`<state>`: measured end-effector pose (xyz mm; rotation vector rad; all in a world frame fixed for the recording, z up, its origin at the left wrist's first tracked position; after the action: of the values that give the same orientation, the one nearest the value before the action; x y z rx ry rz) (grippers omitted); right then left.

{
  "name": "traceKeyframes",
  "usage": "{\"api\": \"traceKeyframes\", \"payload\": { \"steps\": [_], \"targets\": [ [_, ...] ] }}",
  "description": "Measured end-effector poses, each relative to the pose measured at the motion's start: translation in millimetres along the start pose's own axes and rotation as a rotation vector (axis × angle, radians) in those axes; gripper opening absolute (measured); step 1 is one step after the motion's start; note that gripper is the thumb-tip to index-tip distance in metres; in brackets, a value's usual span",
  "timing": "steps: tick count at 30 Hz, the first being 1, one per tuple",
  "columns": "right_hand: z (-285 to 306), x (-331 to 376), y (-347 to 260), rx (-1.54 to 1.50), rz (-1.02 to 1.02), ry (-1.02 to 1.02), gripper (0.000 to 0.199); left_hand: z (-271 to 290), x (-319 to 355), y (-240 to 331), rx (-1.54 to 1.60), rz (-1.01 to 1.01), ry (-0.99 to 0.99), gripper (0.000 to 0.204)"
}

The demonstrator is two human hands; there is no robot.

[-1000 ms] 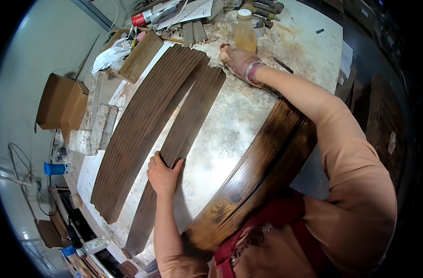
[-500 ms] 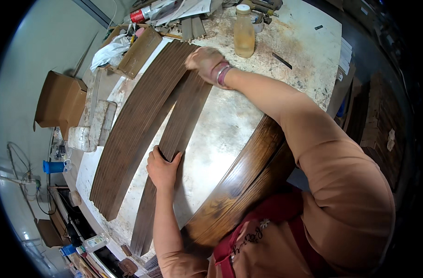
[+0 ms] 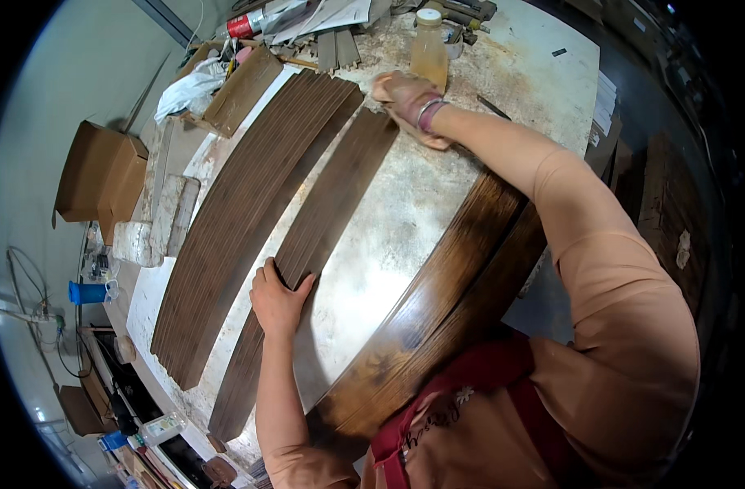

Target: The person pours liquid from a plastic bottle onto a cloth and wipes it onto several long wooden planks laid on a workbench. They repeatedly apply the liquid and wipe along the grain of each plank, handling them one at a time.

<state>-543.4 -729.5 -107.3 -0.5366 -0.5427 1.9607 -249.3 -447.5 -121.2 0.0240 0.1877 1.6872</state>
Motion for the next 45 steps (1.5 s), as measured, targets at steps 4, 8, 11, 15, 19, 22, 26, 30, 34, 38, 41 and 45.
{"api": "traceKeyframes", "payload": {
  "steps": [4, 8, 11, 15, 19, 22, 26, 30, 34, 38, 41, 45],
  "targets": [
    [-23, 23, -62, 0.26, 0.302, -0.004, 0.019, 1, -9, 5, -0.049, -0.098, -0.068, 0.08],
    [-91, 32, -67, 0.358, 0.355, -0.285, 0.023, 0, -8, -5, -0.069, -0.149, -0.029, 0.079],
    [20, 42, -7, 0.007, 0.058, -0.131, 0.022, 1, -6, -4, -0.047, -0.148, -0.02, 0.079],
    [37, 39, -7, 0.204, 0.329, 0.037, 0.02, -4, -20, 1, -0.043, -0.176, -0.031, 0.081],
    [-48, 73, -178, 0.286, 0.711, -0.14, 0.009, 0, -10, -9, -0.03, -0.124, -0.055, 0.078],
    [-70, 80, -155, 0.345, 0.737, -0.231, 0.017, -3, -9, -8, -0.018, -0.133, -0.045, 0.077],
    [-39, 60, -59, 0.455, 0.598, -0.145, 0.012, -1, -3, -5, 0.017, -0.104, -0.058, 0.075],
    [7, 47, 0, 0.428, 0.312, -0.179, 0.022, 3, -5, -1, 0.022, -0.111, -0.03, 0.074],
    [9, 59, -109, -0.136, 0.411, -0.165, 0.015, 6, 0, -6, -0.028, -0.059, -0.063, 0.075],
    [-38, 94, -123, 0.22, 0.811, -0.019, 0.009, -4, 0, -7, -0.029, -0.084, -0.063, 0.075],
    [2, 73, -37, 0.151, 0.168, -0.206, 0.016, -1, 1, -4, -0.026, -0.093, -0.077, 0.075],
    [52, 62, -1, 0.336, 0.029, -0.099, 0.017, 0, -2, -4, -0.018, -0.075, -0.076, 0.074]
  ]
}}
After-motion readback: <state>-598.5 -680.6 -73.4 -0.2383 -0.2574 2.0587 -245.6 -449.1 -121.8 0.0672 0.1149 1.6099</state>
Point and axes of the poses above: each hand's wrist, its own x-axis away from the middle knuckle, its own z-axis out of the back of the hand, y = z × x, the point moved 9 cm from there along -x, towards the middle knuckle, and after that the axes turned 3 degrees about -y, right-handed, at the moved point
